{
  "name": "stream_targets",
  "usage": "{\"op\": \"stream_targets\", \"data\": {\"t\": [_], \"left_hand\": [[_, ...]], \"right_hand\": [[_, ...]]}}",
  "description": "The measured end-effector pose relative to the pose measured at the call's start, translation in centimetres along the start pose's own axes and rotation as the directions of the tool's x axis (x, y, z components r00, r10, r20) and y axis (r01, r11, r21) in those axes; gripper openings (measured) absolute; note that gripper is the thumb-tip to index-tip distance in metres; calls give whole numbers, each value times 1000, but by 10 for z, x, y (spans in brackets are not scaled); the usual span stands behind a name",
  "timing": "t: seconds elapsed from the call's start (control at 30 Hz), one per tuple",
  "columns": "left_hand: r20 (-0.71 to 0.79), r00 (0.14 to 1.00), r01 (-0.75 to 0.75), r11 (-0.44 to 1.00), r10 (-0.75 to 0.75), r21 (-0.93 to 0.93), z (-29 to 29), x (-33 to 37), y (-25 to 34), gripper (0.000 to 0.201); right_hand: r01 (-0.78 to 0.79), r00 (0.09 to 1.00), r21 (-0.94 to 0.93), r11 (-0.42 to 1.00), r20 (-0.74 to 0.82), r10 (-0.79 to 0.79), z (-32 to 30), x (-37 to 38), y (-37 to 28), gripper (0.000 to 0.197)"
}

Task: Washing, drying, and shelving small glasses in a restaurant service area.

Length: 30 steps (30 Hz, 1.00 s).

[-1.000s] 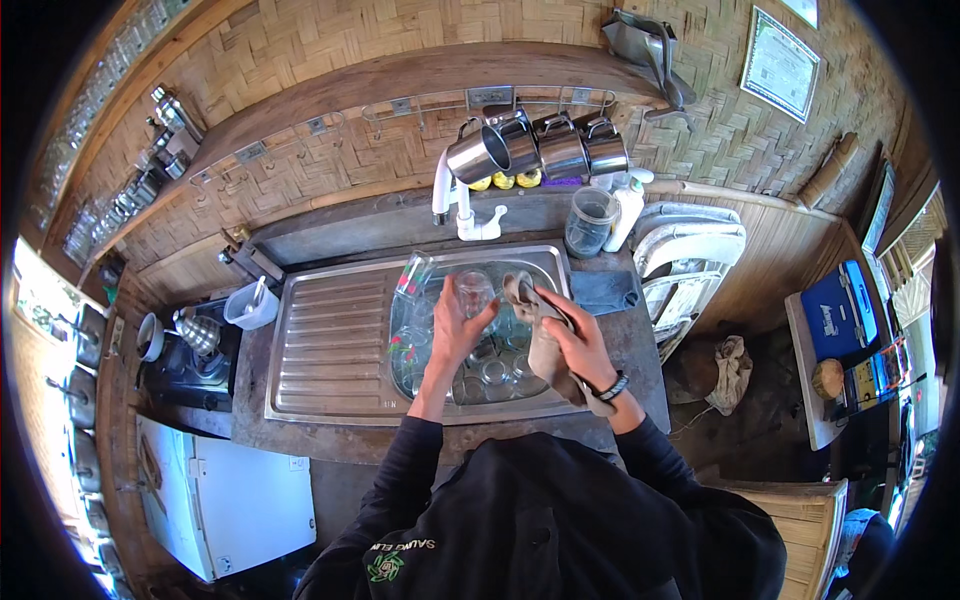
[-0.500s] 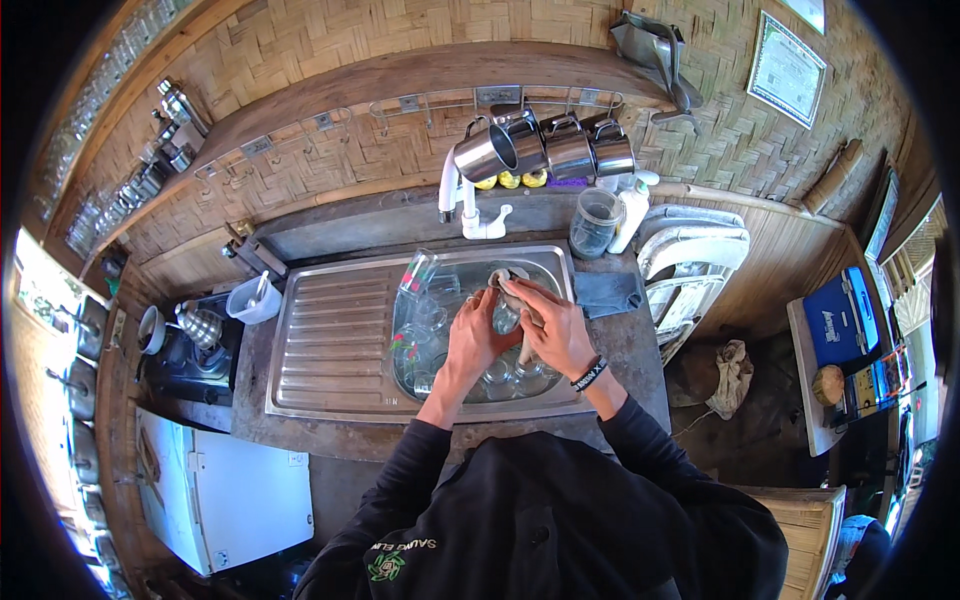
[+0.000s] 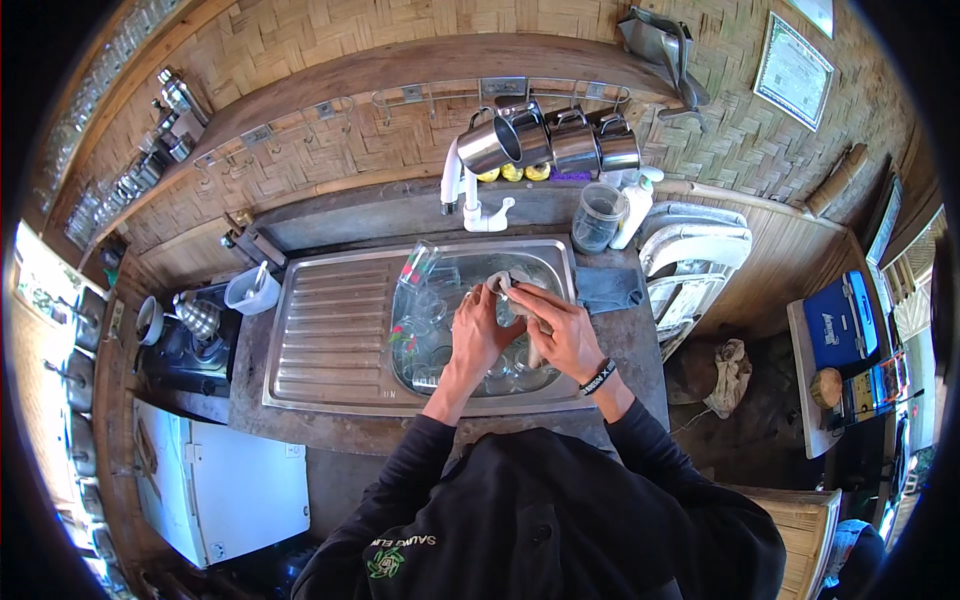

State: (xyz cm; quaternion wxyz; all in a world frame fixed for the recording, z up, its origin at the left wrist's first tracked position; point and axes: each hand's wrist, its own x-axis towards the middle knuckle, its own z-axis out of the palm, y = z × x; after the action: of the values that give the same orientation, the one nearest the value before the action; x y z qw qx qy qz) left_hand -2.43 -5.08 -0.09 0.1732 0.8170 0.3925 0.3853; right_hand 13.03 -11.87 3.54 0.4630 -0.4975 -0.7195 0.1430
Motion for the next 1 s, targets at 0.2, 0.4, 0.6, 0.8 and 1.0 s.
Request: {"op": "stream_targets", "data": {"t": [0.2, 0.4, 0.6, 0.8, 1.0], "left_hand": [[-37, 999, -12, 1000, 13, 10, 5, -5, -3, 57], [31, 999, -33, 995, 36, -96, 4, -4, 10, 56], [72, 997, -36, 998, 40, -55, 3, -7, -9, 57], [1, 999, -41, 994, 41, -98, -4, 0, -13, 58], [33, 996, 85, 983, -81, -165, -4, -4, -7, 60]], "right_hand": [[-183, 983, 16, 983, -24, 184, -6, -1, 9, 41], [-27, 993, 89, 996, -109, 36, 0, 7, 27, 39], [-87, 996, 68, 994, 5, 87, 2, 11, -3, 40], [-14, 997, 180, 984, -67, 27, 2, 3, 5, 39], [-137, 977, 220, 966, -132, 169, 5, 2, 20, 35]]}}
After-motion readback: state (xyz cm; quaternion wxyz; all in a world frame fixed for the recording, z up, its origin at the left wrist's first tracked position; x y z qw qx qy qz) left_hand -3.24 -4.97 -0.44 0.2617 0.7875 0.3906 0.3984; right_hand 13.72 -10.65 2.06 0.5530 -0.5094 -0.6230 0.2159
